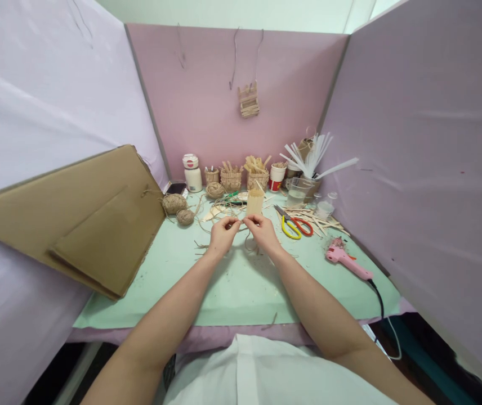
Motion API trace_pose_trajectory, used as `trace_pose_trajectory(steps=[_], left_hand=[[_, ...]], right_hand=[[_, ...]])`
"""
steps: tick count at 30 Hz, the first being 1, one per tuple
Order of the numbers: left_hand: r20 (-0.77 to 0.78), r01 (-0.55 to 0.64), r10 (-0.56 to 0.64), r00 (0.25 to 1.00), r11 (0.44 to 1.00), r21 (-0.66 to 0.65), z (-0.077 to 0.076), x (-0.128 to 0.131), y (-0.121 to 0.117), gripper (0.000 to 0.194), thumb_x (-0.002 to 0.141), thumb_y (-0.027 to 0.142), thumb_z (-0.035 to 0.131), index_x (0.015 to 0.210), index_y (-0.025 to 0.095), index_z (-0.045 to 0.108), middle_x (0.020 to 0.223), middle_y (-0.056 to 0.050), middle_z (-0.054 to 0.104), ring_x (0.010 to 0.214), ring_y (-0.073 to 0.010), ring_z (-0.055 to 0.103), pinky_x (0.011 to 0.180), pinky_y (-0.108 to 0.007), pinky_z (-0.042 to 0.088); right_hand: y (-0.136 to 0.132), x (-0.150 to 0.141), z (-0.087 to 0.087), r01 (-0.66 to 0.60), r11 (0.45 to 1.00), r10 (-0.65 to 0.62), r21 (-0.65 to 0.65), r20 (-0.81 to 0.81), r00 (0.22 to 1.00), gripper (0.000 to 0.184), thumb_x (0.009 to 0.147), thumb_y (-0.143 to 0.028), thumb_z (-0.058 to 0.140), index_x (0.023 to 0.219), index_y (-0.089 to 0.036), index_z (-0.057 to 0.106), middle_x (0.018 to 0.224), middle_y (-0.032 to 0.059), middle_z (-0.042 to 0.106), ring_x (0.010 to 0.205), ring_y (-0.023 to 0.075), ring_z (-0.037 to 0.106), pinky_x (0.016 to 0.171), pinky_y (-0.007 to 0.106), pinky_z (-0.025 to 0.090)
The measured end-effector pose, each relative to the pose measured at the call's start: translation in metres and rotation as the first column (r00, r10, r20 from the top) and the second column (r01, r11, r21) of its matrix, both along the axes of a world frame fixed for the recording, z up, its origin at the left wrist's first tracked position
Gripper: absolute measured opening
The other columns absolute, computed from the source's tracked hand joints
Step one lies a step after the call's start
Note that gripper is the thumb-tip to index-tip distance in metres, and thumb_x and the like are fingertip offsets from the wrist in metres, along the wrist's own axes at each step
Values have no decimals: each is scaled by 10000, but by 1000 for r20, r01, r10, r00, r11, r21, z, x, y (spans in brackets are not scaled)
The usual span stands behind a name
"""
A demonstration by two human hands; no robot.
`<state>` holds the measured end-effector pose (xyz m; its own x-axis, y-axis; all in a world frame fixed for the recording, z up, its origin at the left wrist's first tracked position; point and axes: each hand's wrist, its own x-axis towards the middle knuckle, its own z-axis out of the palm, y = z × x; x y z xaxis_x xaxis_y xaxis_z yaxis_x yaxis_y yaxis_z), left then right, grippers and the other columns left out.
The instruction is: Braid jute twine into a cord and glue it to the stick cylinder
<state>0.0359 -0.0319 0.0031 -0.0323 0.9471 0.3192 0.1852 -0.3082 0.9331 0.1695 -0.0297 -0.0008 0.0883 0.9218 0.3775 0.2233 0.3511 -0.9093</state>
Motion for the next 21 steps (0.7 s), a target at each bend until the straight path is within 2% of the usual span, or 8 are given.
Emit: trace_pose_trajectory(steps=[4, 8, 10, 12, 14, 16, 21], left_hand=[[150, 45, -25, 988, 991, -129, -1, 0, 3, 202, 669, 340, 654, 735, 149, 657, 692, -15, 615, 621, -104, 501, 559, -223, 371], [356, 177, -76, 931, 949, -262, 0, 0, 4, 285, 612, 383, 713, 736, 144, 618, 608, 28, 511, 460, -37, 325, 420, -193, 220], [468, 314, -156, 870, 907, -281, 1, -1, 4, 311, 582, 375, 744, 699, 138, 580, 579, 48, 447, 439, -20, 252, 401, -189, 153], [561, 452, -235, 794, 845, -287, 1, -2, 4, 328, 566, 357, 767, 678, 135, 553, 575, 55, 416, 444, -15, 246, 399, -179, 133], [625, 534, -265, 734, 794, -291, 1, -3, 5, 334, 558, 336, 782, 687, 134, 549, 584, 53, 421, 450, -13, 263, 397, -165, 138], [655, 554, -258, 710, 779, -293, 1, -3, 5, 335, 558, 324, 789, 700, 134, 552, 594, 50, 434, 452, -10, 272, 394, -157, 141], [639, 523, -241, 730, 799, -296, 0, -3, 5, 354, 558, 344, 796, 689, 126, 550, 599, 48, 448, 450, -5, 277, 397, -159, 143]], right_hand=[[-2, -1, 2, -13, 1000, 13, -11, -20, 1000, 224, 718, -386, 576, 711, -185, 676, 731, 25, 662, 725, 174, 558, 726, 300, 417], [-1, -2, 0, -41, 999, 40, -36, -39, 998, 230, 709, -389, 577, 726, -186, 684, 722, 21, 665, 715, 173, 559, 715, 301, 423], [0, -2, -1, -40, 998, 38, -43, -33, 999, 230, 708, -390, 575, 728, -187, 681, 711, 15, 661, 703, 169, 557, 705, 298, 424], [1, -2, -2, -33, 999, 32, -42, -20, 999, 228, 714, -387, 569, 723, -184, 673, 705, 14, 657, 694, 166, 556, 701, 297, 423], [1, -2, -3, -22, 1000, 22, -21, 7, 1000, 217, 723, -373, 560, 722, -182, 663, 711, 18, 655, 694, 165, 559, 702, 298, 424], [-1, -3, -2, -4, 1000, 3, 30, 41, 999, 190, 735, -343, 550, 745, -183, 653, 737, 24, 656, 700, 163, 564, 700, 295, 428], [-4, -5, -3, 51, 980, -81, 191, 153, 985, 125, 748, -251, 513, 773, -188, 618, 773, 26, 638, 680, 143, 553, 671, 277, 431]])
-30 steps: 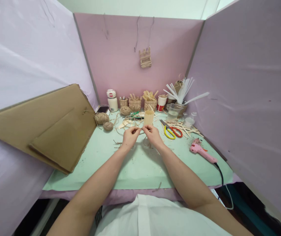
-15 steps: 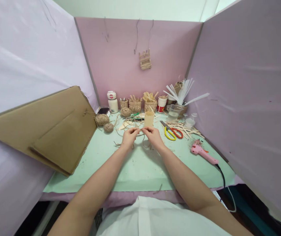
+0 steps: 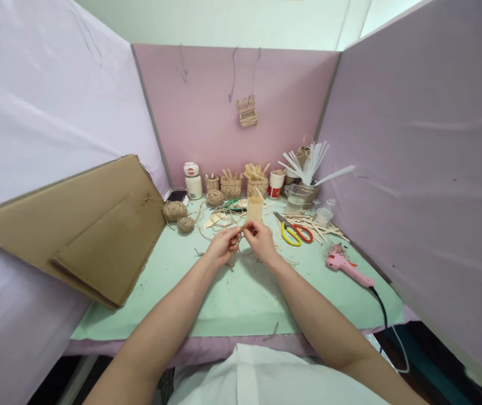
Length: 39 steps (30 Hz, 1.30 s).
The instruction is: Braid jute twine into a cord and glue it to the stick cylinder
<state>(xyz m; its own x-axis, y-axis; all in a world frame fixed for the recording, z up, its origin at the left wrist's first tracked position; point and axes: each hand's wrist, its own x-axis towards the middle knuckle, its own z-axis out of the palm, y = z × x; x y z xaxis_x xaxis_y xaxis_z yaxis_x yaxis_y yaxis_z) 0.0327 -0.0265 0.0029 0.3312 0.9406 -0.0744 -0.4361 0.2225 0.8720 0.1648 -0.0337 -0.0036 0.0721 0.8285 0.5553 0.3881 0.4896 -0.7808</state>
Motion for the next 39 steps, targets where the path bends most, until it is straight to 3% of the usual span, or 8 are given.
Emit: trace_pose_trajectory(steps=[9, 15, 18, 24, 28, 34, 39], left_hand=[[-86, -118, 126, 988, 988, 100, -5, 1, 0, 401, 529, 403, 802, 744, 106, 638, 607, 21, 502, 461, -17, 299, 422, -189, 147], [-348, -189, 276, 896, 946, 262, -3, 0, 1, 388, 574, 433, 742, 780, 110, 683, 614, -9, 590, 487, -59, 360, 481, -224, 236], [-442, -170, 304, 844, 933, 317, 1, -1, 0, 324, 589, 422, 714, 694, 119, 670, 590, -4, 586, 496, -74, 370, 501, -234, 252], [-478, -126, 276, 834, 939, 321, 6, 1, -5, 256, 596, 376, 702, 619, 132, 626, 557, 2, 568, 488, -75, 373, 505, -232, 252], [-427, -128, 222, 876, 963, 238, 4, -1, -5, 308, 581, 410, 719, 673, 128, 637, 560, 18, 546, 435, -46, 289, 460, -229, 182], [-301, -66, 107, 947, 987, 143, 5, -2, -5, 351, 577, 427, 746, 713, 120, 641, 607, 17, 526, 400, -11, 223, 433, -238, 86], [-207, -94, 110, 972, 992, 83, 5, -3, -3, 356, 545, 378, 776, 752, 118, 649, 602, 25, 499, 398, -4, 212, 413, -229, 74]], right_hand=[[-1, 3, 4, -21, 998, 15, 62, 92, 996, 137, 793, -279, 532, 759, -192, 632, 744, 29, 638, 663, 146, 545, 643, 275, 424], [0, 7, 2, 9, 989, -43, 145, 232, 972, 145, 835, -262, 498, 735, -199, 582, 759, 30, 610, 726, 158, 535, 690, 284, 399], [1, 5, -1, 59, 987, -99, 150, 272, 957, 117, 829, -244, 485, 739, -199, 544, 771, 30, 586, 738, 160, 515, 690, 284, 386], [6, 10, -2, 223, 970, -237, 100, 166, 957, 108, 813, -234, 450, 729, -199, 508, 751, 31, 555, 737, 170, 497, 691, 294, 381], [7, 15, 0, 127, 990, -132, 62, 84, 988, 119, 805, -268, 461, 743, -197, 533, 755, 25, 564, 723, 161, 507, 683, 286, 399], [11, 16, 3, 7, 997, -21, -77, -181, 983, 243, 779, -417, 531, 790, -184, 598, 768, 33, 619, 721, 165, 534, 660, 283, 428], [8, 12, 7, -238, 942, 149, -237, -338, 929, 390, 795, -525, 484, 878, -187, 659, 837, 53, 656, 772, 172, 581, 654, 291, 453]])
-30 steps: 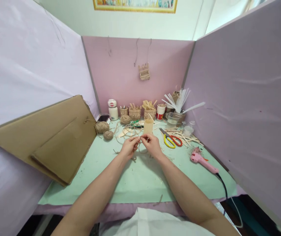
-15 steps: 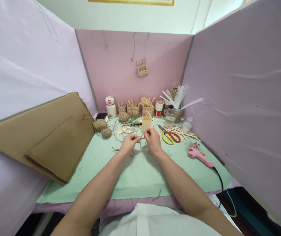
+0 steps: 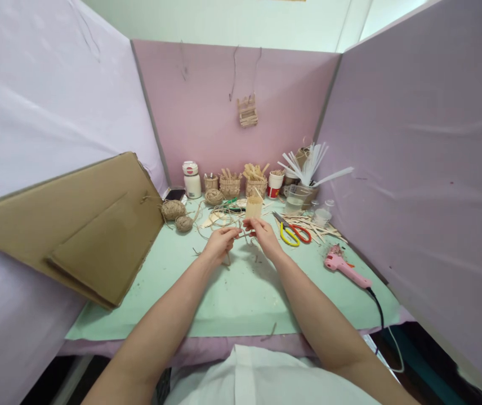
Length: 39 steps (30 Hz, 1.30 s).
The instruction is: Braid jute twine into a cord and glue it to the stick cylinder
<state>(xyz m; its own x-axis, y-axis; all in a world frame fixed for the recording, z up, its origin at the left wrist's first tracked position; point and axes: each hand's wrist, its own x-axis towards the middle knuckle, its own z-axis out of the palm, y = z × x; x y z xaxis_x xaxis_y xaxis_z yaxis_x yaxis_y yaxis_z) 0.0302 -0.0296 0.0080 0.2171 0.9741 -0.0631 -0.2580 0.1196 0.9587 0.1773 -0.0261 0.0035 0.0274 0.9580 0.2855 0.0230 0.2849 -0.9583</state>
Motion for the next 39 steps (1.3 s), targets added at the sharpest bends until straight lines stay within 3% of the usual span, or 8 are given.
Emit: trace_pose_trajectory(steps=[5, 8, 13, 25, 29, 32, 36, 39], left_hand=[[65, -11, 11, 998, 1000, -10, 1, -3, 3, 342, 539, 369, 781, 714, 120, 624, 526, 63, 402, 396, -1, 193, 407, -209, 88], [41, -4, 5, 999, 1000, -9, 0, -3, 2, 361, 518, 376, 796, 716, 123, 632, 538, 60, 416, 396, -2, 203, 400, -214, 87], [-7, 16, -16, 1000, 1000, -3, 0, -2, 1, 450, 497, 440, 806, 773, 114, 664, 551, 48, 432, 408, -8, 210, 401, -226, 84], [11, 21, -21, 1000, 1000, -3, 1, -2, 0, 425, 490, 409, 814, 747, 107, 663, 514, 68, 360, 409, -11, 204, 410, -224, 82], [-75, -132, 136, 988, 990, 59, -1, 0, 1, 404, 524, 439, 776, 738, 115, 666, 514, 52, 426, 421, -29, 253, 424, -222, 143], [-186, -261, 300, 936, 943, 208, -3, 2, 2, 329, 594, 436, 722, 716, 134, 673, 576, 16, 537, 504, -72, 400, 487, -222, 283], [-277, -259, 378, 883, 886, 386, -6, 3, 1, 233, 668, 367, 659, 715, 141, 685, 678, -22, 631, 656, -130, 528, 628, -247, 392], [-302, -249, 394, 868, 872, 422, -8, 4, 1, 220, 683, 346, 647, 737, 139, 698, 699, -33, 650, 672, -140, 550, 656, -256, 407]], right_hand=[[-5, -3, 1, -172, 985, 172, -10, 93, 981, 286, 707, -429, 635, 860, -191, 667, 768, 20, 664, 738, 151, 580, 698, 286, 453], [-3, 0, 0, -87, 995, 79, 51, 148, 986, 239, 727, -409, 599, 764, -179, 653, 650, 1, 618, 648, 137, 542, 645, 269, 435], [-3, 3, 2, 32, 989, -65, 148, 219, 973, 228, 756, -393, 544, 726, -180, 620, 662, 2, 604, 632, 138, 525, 617, 261, 414], [2, 5, -4, 221, 966, -247, 136, 223, 943, 227, 786, -387, 468, 734, -189, 567, 672, 13, 569, 656, 167, 506, 651, 289, 406], [-2, 2, -1, 289, 923, -360, 255, 301, 883, 201, 743, -332, 523, 871, -190, 583, 900, 62, 589, 860, 209, 526, 812, 349, 407], [-10, -5, 2, 309, 877, -440, 369, 358, 824, 183, 718, -295, 573, 880, -210, 578, 981, 65, 556, 986, 226, 493, 902, 383, 364], [-16, -11, 2, 204, 905, -357, 373, 407, 841, 135, 736, -338, 613, 796, -218, 596, 954, 52, 564, 1004, 224, 500, 908, 379, 354], [-11, -10, -2, 173, 920, -302, 351, 358, 883, 133, 773, -338, 579, 768, -209, 615, 939, 60, 589, 982, 213, 522, 898, 364, 370]])
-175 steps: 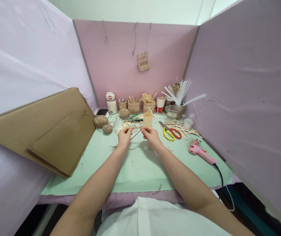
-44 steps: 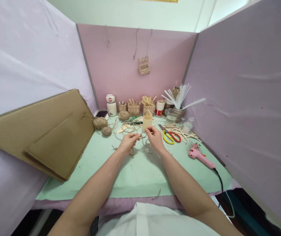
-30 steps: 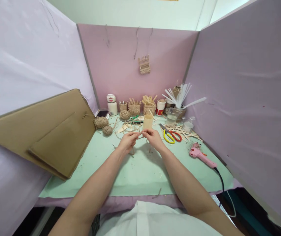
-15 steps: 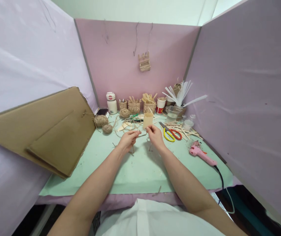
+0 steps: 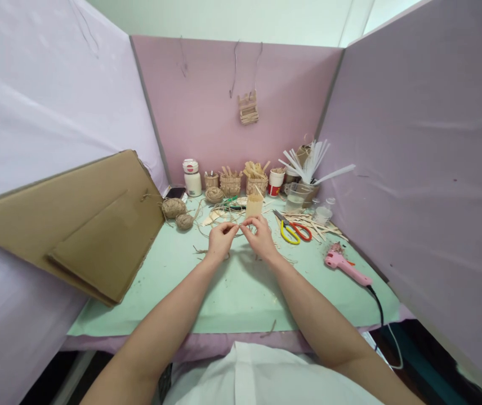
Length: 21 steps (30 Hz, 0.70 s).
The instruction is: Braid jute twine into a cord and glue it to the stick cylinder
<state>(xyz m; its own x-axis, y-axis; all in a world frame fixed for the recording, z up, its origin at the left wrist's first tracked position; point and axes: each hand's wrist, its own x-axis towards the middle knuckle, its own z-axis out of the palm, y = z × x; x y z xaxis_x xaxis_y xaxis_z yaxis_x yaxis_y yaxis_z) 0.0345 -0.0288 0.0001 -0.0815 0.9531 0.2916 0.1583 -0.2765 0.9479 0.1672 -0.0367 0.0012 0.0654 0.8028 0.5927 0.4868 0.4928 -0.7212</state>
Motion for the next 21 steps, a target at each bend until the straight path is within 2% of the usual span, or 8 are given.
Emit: trace_pose_trajectory(steps=[4, 7, 15, 21], left_hand=[[9, 12, -12, 1000, 1000, -6, -1, 1, 1, 204, 673, 318, 657, 763, 146, 720, 760, -56, 685, 722, -160, 587, 699, -270, 428], [22, 21, -20, 1000, 999, -41, -2, 1, 2, 191, 664, 301, 663, 755, 146, 726, 774, -66, 696, 733, -171, 599, 703, -280, 434], [-39, 15, -16, 999, 1000, -26, 0, 2, -1, 178, 667, 296, 644, 727, 148, 723, 737, -55, 689, 712, -167, 586, 679, -271, 427], [-50, 40, -41, 998, 999, -35, -1, 3, -2, 194, 664, 324, 645, 704, 147, 712, 701, -43, 675, 689, -163, 577, 659, -264, 422]], right_hand=[[9, 3, -6, -86, 986, 69, -141, -126, 990, 192, 768, -366, 552, 746, -193, 632, 860, 51, 633, 873, 197, 560, 798, 325, 420], [12, 3, -8, -112, 968, 69, -223, -193, 979, 223, 752, -384, 534, 732, -188, 640, 778, 28, 644, 792, 179, 567, 749, 301, 433], [10, 3, -6, 17, 985, -45, -171, -166, 985, 181, 701, -354, 581, 651, -193, 647, 782, 41, 654, 803, 191, 562, 810, 341, 428], [10, 5, -6, 12, 980, -48, -201, -174, 984, 170, 687, -346, 593, 646, -194, 656, 746, 32, 657, 773, 188, 570, 772, 330, 438]])
